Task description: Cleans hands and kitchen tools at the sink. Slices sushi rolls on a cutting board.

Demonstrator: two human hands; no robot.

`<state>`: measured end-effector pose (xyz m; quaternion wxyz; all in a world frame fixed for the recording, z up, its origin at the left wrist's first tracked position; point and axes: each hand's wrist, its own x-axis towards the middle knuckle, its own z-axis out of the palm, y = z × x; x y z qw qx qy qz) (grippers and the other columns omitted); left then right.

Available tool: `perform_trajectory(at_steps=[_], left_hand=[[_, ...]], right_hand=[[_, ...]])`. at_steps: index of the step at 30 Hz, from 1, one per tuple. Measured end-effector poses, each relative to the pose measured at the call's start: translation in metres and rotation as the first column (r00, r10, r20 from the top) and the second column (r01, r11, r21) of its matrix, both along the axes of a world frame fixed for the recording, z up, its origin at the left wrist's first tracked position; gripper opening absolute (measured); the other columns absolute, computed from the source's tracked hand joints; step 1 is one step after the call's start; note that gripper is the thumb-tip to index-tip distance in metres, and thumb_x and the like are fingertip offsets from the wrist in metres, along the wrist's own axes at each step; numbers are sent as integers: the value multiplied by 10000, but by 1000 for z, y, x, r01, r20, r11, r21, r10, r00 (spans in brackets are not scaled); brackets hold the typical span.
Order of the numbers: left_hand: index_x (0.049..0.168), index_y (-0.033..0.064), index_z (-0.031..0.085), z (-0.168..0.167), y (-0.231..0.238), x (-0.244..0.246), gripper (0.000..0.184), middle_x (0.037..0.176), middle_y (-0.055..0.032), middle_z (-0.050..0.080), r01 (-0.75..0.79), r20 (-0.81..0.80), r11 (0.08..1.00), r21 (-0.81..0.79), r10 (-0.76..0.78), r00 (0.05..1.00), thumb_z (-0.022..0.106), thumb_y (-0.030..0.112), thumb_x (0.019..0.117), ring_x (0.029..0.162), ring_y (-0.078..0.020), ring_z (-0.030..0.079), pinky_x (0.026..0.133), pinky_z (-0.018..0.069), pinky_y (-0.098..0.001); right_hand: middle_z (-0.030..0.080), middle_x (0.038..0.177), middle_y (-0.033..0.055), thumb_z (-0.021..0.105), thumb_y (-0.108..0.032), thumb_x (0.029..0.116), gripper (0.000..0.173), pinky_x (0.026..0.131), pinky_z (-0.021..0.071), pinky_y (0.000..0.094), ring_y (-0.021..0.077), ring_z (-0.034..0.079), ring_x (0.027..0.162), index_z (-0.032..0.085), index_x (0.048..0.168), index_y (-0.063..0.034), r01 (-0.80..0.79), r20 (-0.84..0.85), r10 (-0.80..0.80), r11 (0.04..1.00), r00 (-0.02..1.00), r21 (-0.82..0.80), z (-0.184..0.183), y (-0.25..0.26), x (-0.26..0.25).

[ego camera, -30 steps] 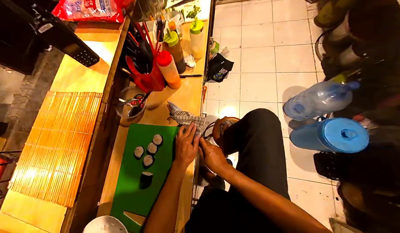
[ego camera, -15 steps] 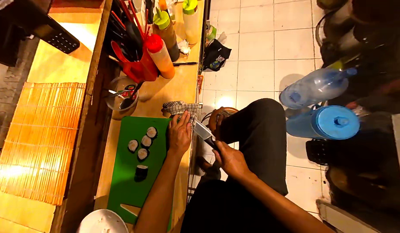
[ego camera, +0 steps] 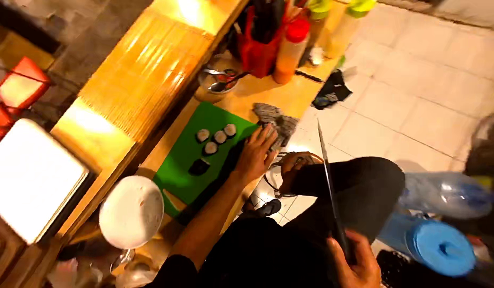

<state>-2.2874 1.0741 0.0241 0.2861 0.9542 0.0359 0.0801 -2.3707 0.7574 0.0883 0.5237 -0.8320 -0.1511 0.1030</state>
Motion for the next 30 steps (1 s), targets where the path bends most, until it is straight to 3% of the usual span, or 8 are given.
perform_trajectory(at_steps=[2,5,8,10,12,16,24,30], left_hand=[[1429,47,585,8,6,-47,466,1564,-123,478,-85,94,992,-90,93,991,636,189,988,1443,-297,449,1166,410,-469],[1219,1,708,3,26,-119,323,1319,-178,654,-357,250,922,-152,385,888,703,153,934,1226,-285,638,1021,548,-428],[1271,-32,644,-9,52,-166,469,1337,-232,601,-593,224,790,-155,613,758,764,235,904,1187,-313,631,969,561,-437],[1353,-41,579,-20,65,-180,579,1406,-242,559,-660,152,724,-201,688,709,787,216,877,1227,-317,612,1003,544,-438],[1402,-27,542,-26,71,-183,655,1431,-231,553,-696,85,678,-235,728,680,807,213,853,1289,-314,576,1056,505,-447],[1376,-13,576,-26,74,-179,641,1363,-206,612,-714,66,657,-245,745,663,834,200,829,1255,-299,600,1049,507,-447],[1259,64,685,-20,77,-179,495,1304,-115,670,-732,86,680,-55,733,675,792,366,881,1228,-242,626,1078,480,-459],[1230,-37,663,-25,78,-177,475,1302,-205,647,-667,123,705,-241,704,699,823,218,862,1208,-283,641,1046,522,-428]], right_hand=[[648,1029,85,572,-258,1034,316,825,531,154,-15,612,919,607,1153,33,-145,81,142,989,986,29,-9,17,7],[697,963,150,517,-288,1037,388,758,536,180,49,641,820,634,1191,48,-260,226,272,962,935,-85,-15,53,11],[723,902,127,535,-285,1010,385,658,586,292,130,677,713,670,1171,37,-327,238,362,928,901,-177,-16,89,9],[724,899,103,529,-306,1015,381,635,591,331,154,680,698,679,1169,8,-374,222,419,901,880,-221,-17,107,6],[732,931,108,523,-323,1016,393,640,599,360,180,700,722,683,1176,-1,-412,218,472,870,854,-270,-15,119,4],[730,942,107,516,-340,1013,404,622,598,368,187,703,720,684,1173,-9,-429,195,510,836,838,-342,-10,129,1],[727,933,114,512,-321,1007,400,633,592,345,179,701,730,680,1170,3,-424,210,525,820,825,-384,-6,133,-3],[717,915,104,500,-339,1014,406,626,586,337,175,694,724,680,1164,-7,-416,207,531,807,822,-420,-5,134,-3]])
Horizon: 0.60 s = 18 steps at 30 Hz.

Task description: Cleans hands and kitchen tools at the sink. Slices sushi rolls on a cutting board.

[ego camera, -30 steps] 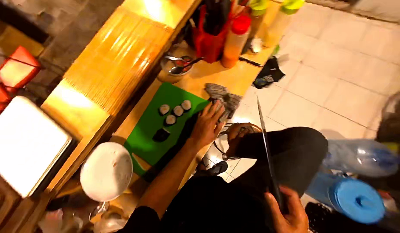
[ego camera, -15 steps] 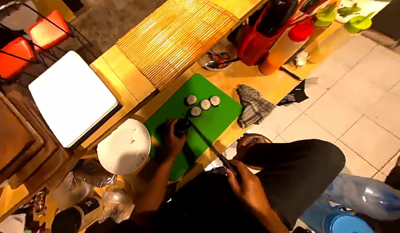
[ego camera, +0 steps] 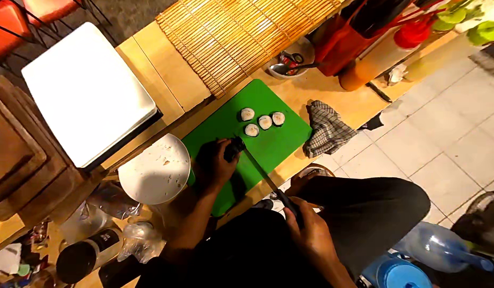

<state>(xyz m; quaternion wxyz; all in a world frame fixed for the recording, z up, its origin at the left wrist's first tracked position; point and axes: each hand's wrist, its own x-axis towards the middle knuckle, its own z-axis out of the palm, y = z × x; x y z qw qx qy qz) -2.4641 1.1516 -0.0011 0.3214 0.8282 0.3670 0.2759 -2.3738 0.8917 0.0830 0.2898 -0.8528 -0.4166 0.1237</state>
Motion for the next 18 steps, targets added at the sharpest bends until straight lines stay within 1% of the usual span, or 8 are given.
perform_trajectory(at_steps=[2,5,9,11,13,16,18], left_hand=[[1225,-34,661,-4,1,0,474,1305,-203,644,0,29,1000,8,0,1000,826,215,857,1211,-276,639,1049,520,-419],[1285,-2,643,-4,2,1,507,1272,-166,674,-1,14,1000,26,1,1000,818,227,868,1177,-249,658,1034,530,-417],[1231,-14,670,-11,0,2,429,1310,-192,643,7,51,1000,-5,-6,999,800,196,880,1212,-266,637,1042,524,-413],[1220,-12,673,-10,1,3,416,1315,-185,643,12,60,1000,1,-12,998,801,179,874,1208,-260,642,1035,529,-402],[1230,-12,665,-10,2,3,419,1313,-179,643,23,76,1000,-2,-23,997,801,156,870,1199,-251,645,1028,534,-392],[1223,-19,666,-10,1,4,410,1300,-182,651,25,68,999,21,-27,997,793,145,870,1175,-256,659,1015,543,-393],[1207,-19,676,-8,1,4,402,1293,-184,656,21,30,998,51,-22,999,791,159,866,1175,-265,659,1019,537,-397]], right_hand=[[720,928,107,502,-339,1015,405,630,586,335,176,696,731,678,1166,-7,-3,2,3,1000,1000,-4,0,0,0],[718,930,107,501,-345,1017,408,615,584,339,180,695,723,672,1169,-7,-7,10,7,1000,1000,-14,3,1,0],[721,945,122,487,-349,1021,424,597,582,355,197,700,722,672,1173,1,-8,27,9,998,1000,-54,13,-1,-3],[721,947,129,498,-339,1012,417,581,577,368,212,699,707,673,1170,5,3,23,-1,997,1000,-81,22,-3,-5],[716,952,129,498,-331,1015,405,565,570,362,208,693,695,670,1177,-2,-4,14,5,994,1000,-108,30,-5,-6],[708,941,119,486,-343,1022,407,542,561,352,193,681,669,669,1175,-14,-13,12,14,992,1000,-129,36,1,-5],[711,948,120,477,-342,1025,417,556,567,358,198,686,684,669,1187,-8,-25,3,25,990,1000,-137,35,11,-4]])
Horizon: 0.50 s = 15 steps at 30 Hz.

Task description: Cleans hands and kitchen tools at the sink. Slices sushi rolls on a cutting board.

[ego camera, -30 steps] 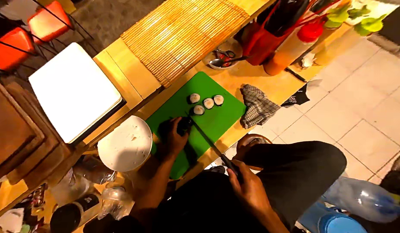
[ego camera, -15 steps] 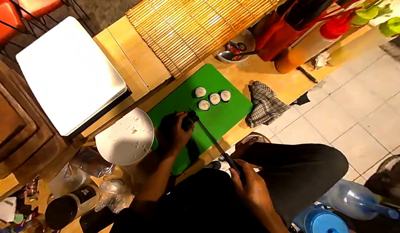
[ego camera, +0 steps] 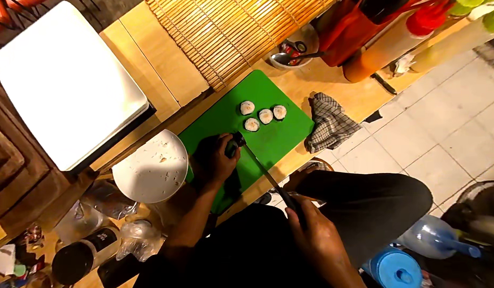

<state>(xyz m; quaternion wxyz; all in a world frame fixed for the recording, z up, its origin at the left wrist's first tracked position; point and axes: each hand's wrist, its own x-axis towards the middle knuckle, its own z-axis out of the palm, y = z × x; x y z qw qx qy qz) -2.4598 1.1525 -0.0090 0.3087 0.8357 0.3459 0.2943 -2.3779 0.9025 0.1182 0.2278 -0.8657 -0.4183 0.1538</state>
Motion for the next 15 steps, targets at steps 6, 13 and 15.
perform_trajectory(at_steps=[6,13,15], left_hand=[[1183,2,700,1,1,0,380,1255,-170,677,-7,-49,1000,19,8,999,796,190,867,1147,-253,671,1007,547,-400],[1152,-39,693,12,-2,-1,373,1259,-214,672,-27,-117,999,42,32,993,790,202,884,1144,-320,678,994,549,-457],[1168,-43,681,12,-3,1,380,1269,-214,664,-35,-95,999,26,37,995,784,196,891,1155,-306,672,1003,546,-441]], right_hand=[[703,911,122,490,-306,1041,372,563,570,375,217,680,668,654,1179,-2,-49,-36,49,999,998,9,-16,46,10],[698,945,162,518,-294,1059,329,682,586,476,311,706,756,638,1175,-11,-77,-125,64,992,990,-102,-30,105,20],[706,997,175,520,-305,1056,352,667,595,480,315,719,762,640,1206,-10,-70,-92,61,993,994,-93,-36,94,19]])
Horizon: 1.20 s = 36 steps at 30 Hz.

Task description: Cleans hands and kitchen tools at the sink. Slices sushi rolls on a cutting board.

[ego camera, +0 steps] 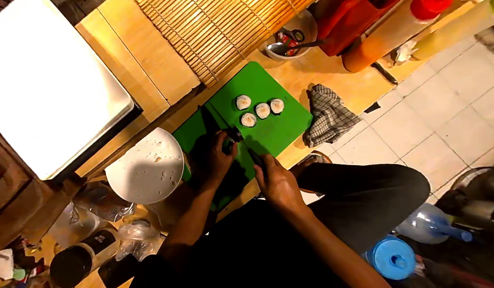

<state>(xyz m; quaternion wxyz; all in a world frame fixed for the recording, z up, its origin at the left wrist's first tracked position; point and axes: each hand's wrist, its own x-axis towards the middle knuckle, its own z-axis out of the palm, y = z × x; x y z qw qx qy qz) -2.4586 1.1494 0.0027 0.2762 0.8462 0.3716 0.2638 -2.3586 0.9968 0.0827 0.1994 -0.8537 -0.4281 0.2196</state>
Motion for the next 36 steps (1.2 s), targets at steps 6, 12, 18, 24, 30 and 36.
perform_trajectory(at_steps=[6,12,18,24,30,36], left_hand=[[1231,-6,663,-8,4,1,390,1303,-171,652,58,24,997,-46,-57,998,764,188,908,1190,-254,652,1034,532,-398],[1247,-16,638,-5,3,3,412,1296,-176,647,45,-18,998,-40,-46,999,759,198,917,1173,-242,653,1014,541,-366],[1208,-11,668,-11,4,3,416,1227,-172,686,35,37,999,32,-36,999,800,157,851,1098,-239,683,950,565,-350],[1235,8,662,-8,10,4,423,1260,-149,681,24,-16,998,58,-24,1000,781,206,880,1156,-233,664,1003,543,-370],[1279,36,639,2,3,3,464,1312,-126,657,36,-134,993,110,-21,991,775,263,898,1204,-247,641,1037,521,-424],[1235,36,664,3,3,6,428,1241,-126,683,17,-112,994,112,-4,994,786,238,879,1132,-253,664,996,536,-434]], right_hand=[[698,948,151,535,-244,1025,340,562,582,389,237,691,678,637,1204,26,-5,46,1,997,999,74,7,-70,-10],[716,898,164,538,-291,1053,341,644,602,482,311,719,718,635,1221,-11,21,-42,-20,1000,999,11,-30,-25,-4],[707,856,163,540,-258,1048,311,655,603,472,308,722,720,641,1150,18,-10,-85,11,1000,996,9,-31,-35,-7],[703,863,163,493,-314,1069,359,716,590,492,325,718,780,628,1186,-2,-36,-143,21,995,990,-98,-29,-22,6],[712,979,189,447,-353,1091,413,832,572,539,362,718,928,567,1304,-20,-49,-233,-13,965,972,-259,-20,-12,11],[684,820,159,497,-314,1063,337,691,575,545,351,706,759,590,1229,-36,-8,-213,-57,956,975,-294,1,-84,6]])
